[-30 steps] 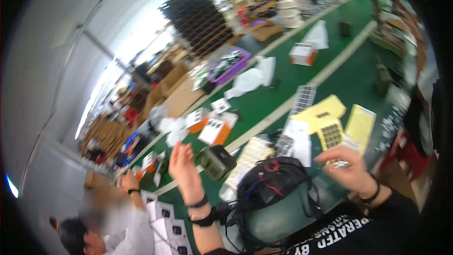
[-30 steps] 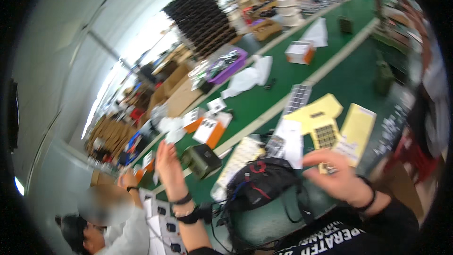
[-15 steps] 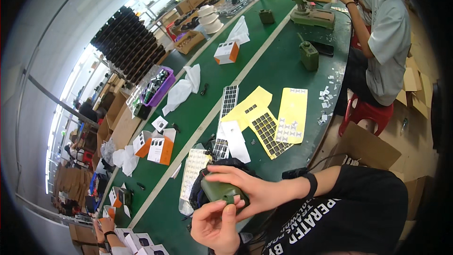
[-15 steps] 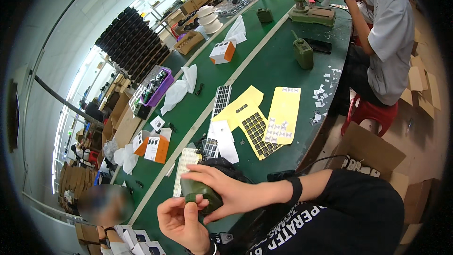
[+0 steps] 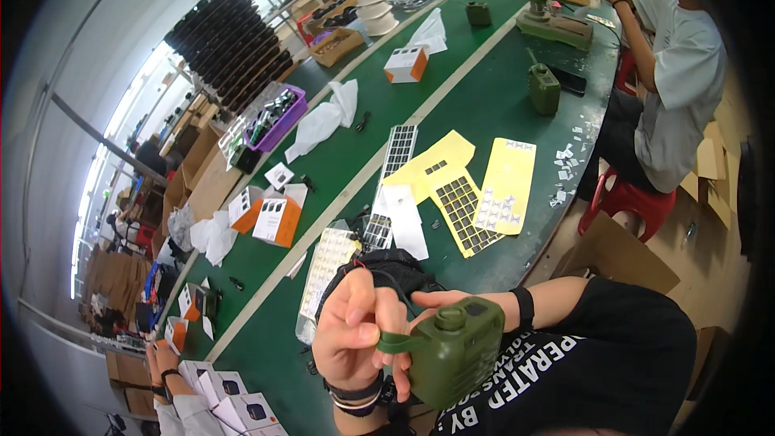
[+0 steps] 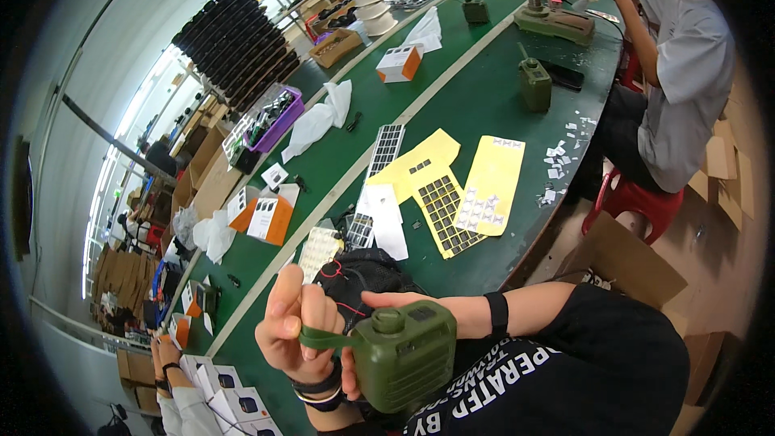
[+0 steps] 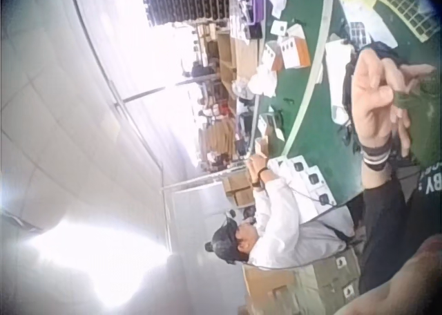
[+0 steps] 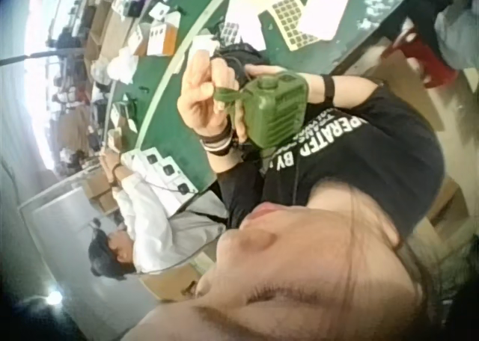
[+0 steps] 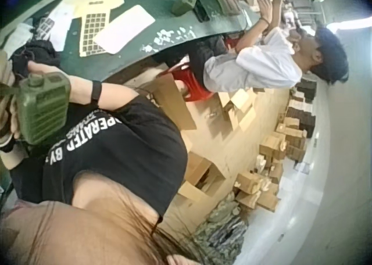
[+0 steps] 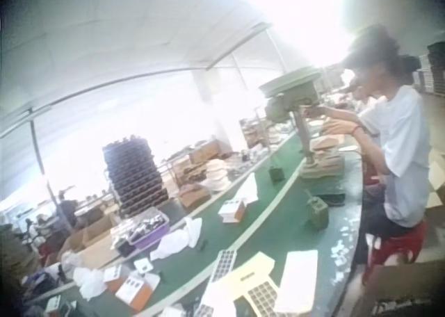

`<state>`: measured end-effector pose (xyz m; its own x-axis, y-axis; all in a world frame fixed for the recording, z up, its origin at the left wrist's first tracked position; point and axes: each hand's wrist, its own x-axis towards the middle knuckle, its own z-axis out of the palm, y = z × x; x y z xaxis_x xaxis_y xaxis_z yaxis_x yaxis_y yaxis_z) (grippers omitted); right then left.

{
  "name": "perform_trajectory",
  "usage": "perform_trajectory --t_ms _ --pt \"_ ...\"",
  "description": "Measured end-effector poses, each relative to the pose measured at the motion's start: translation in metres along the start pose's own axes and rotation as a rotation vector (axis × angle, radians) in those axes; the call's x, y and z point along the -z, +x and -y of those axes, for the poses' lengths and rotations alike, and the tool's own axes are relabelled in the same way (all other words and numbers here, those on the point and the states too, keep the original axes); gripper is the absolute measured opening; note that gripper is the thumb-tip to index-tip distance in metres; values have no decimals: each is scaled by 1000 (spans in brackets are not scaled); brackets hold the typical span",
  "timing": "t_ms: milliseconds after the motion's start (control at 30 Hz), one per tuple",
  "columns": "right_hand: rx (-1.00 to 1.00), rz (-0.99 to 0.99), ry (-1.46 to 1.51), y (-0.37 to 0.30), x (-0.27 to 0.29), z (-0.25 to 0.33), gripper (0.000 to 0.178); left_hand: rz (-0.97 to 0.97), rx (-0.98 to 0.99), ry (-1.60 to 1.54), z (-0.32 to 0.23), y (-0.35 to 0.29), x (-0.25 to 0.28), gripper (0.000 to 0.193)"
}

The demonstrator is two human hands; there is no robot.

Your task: The recorder is assembling and inspecting portable green speakers at a factory workbench, applying labels and checking components.

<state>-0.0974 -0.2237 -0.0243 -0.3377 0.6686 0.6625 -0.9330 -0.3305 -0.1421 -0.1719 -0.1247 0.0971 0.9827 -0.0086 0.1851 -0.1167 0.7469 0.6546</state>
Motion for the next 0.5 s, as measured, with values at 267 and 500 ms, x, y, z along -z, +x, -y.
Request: perform_trajectory --t_ms 267,500 --pt "-502 420 535 25 32 -11 86 142 -37 -137 -14 18 5 16" --pt "216 -695 -436 1 -28 5 107 -245 -209 452 -15 -2 20 23"
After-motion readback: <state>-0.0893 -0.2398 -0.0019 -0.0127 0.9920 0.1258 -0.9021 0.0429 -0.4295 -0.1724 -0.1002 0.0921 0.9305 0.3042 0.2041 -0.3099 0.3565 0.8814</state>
